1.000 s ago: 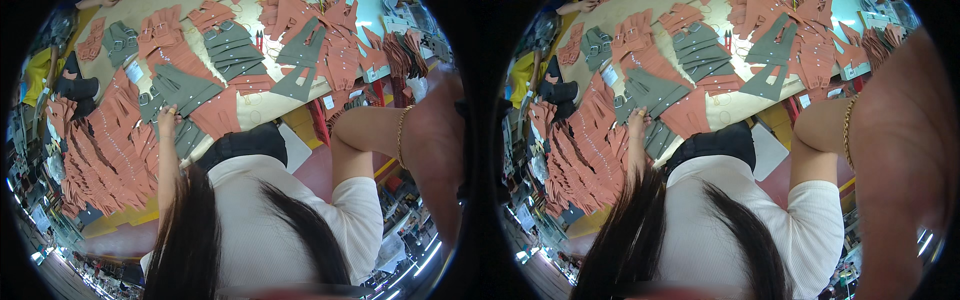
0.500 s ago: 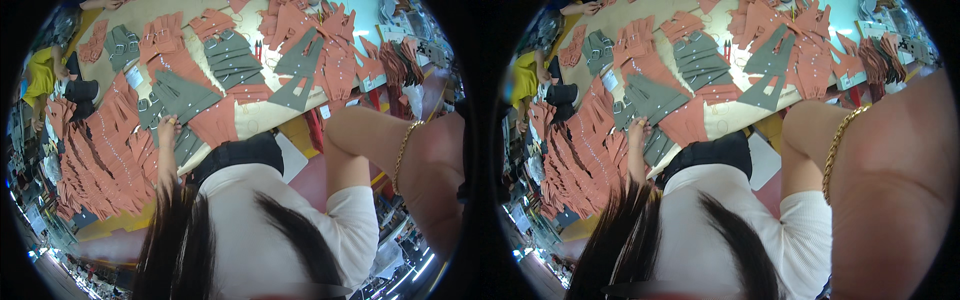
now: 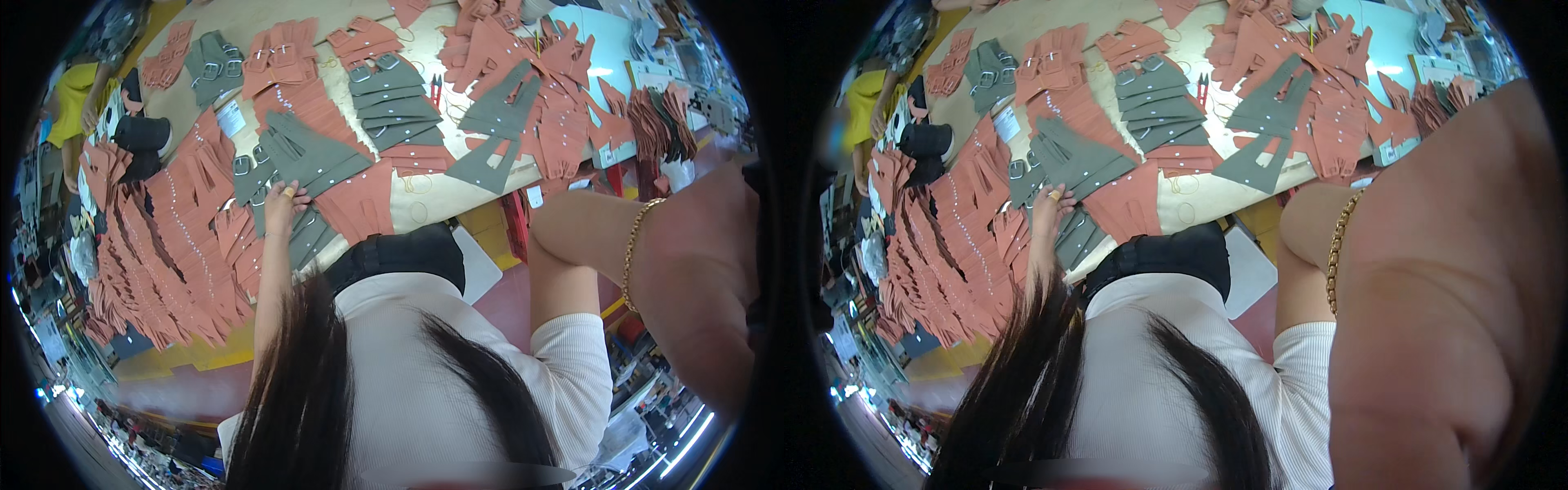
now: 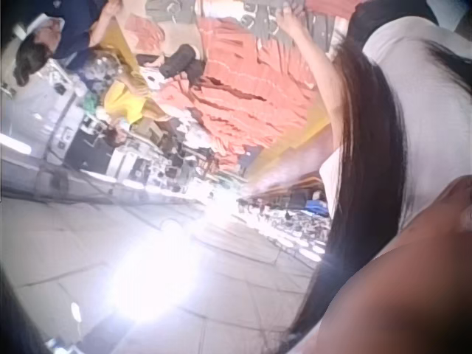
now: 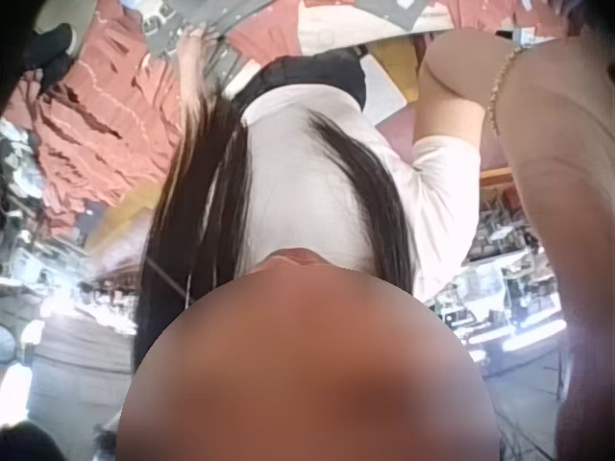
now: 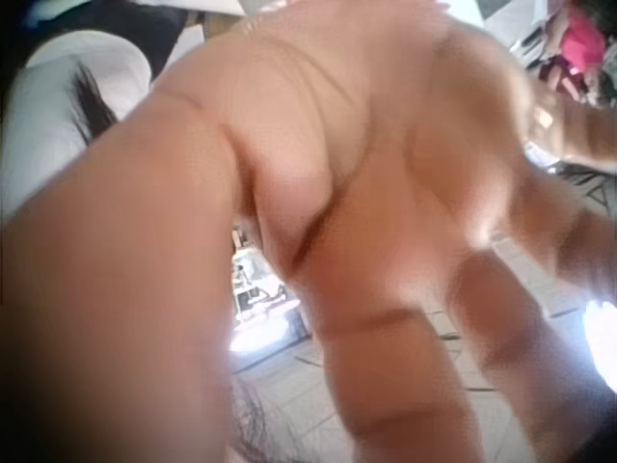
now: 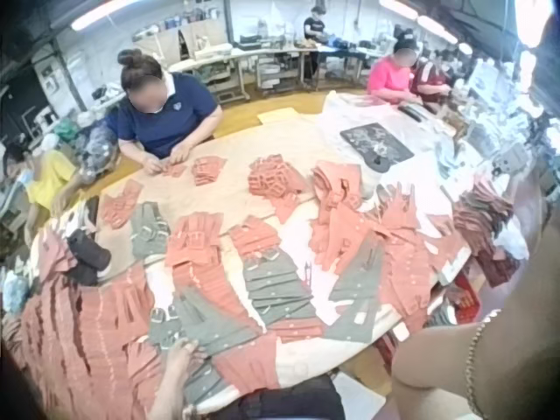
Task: The person assembles belt buckles onto green leather belt straps by hand, then stacks the finished belts. She writes on a small white card with a pencil and attaches it to the stack.
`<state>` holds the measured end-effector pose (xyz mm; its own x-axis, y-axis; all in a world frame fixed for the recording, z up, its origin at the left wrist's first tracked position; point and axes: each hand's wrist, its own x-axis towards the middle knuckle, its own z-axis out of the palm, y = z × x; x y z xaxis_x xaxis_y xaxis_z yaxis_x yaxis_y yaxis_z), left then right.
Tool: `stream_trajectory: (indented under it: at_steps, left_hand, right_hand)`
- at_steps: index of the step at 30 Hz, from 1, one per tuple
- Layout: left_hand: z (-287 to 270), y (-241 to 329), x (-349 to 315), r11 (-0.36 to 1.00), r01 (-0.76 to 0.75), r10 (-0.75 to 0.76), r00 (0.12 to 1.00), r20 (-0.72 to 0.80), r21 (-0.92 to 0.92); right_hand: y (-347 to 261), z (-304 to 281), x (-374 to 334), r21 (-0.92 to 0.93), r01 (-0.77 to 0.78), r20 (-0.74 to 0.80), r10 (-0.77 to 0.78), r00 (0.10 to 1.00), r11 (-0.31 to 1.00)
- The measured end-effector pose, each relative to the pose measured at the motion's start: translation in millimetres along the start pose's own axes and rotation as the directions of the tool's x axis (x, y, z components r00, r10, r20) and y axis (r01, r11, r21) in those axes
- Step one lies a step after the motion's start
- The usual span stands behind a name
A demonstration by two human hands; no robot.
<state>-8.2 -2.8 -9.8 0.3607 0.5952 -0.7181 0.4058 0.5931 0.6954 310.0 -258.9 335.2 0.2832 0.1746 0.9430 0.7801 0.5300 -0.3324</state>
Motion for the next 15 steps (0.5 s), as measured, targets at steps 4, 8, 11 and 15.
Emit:
stream_trajectory:
  at_steps: [4,8,11,15]
  left_hand:
    - [9,29,-20,0.997,-0.074,0.072,0.996,0.047,0.031]
    - [8,78,-38,0.977,-0.205,0.192,0.968,0.163,0.061]
    - [5,115,-38,0.955,-0.297,0.288,0.934,0.214,0.015]
    - [11,142,-13,0.921,-0.378,0.390,0.901,0.189,-0.094]
  right_hand:
    - [8,9,-9,-0.030,-0.048,-0.031,0.048,0.998,0.998]
    - [15,6,-28,-0.126,-0.159,-0.081,0.150,0.985,0.979]
    - [15,0,-49,-0.250,-0.347,-0.139,0.321,0.937,0.904]
    - [16,-6,-77,-0.351,-0.559,-0.188,0.528,0.828,0.751]
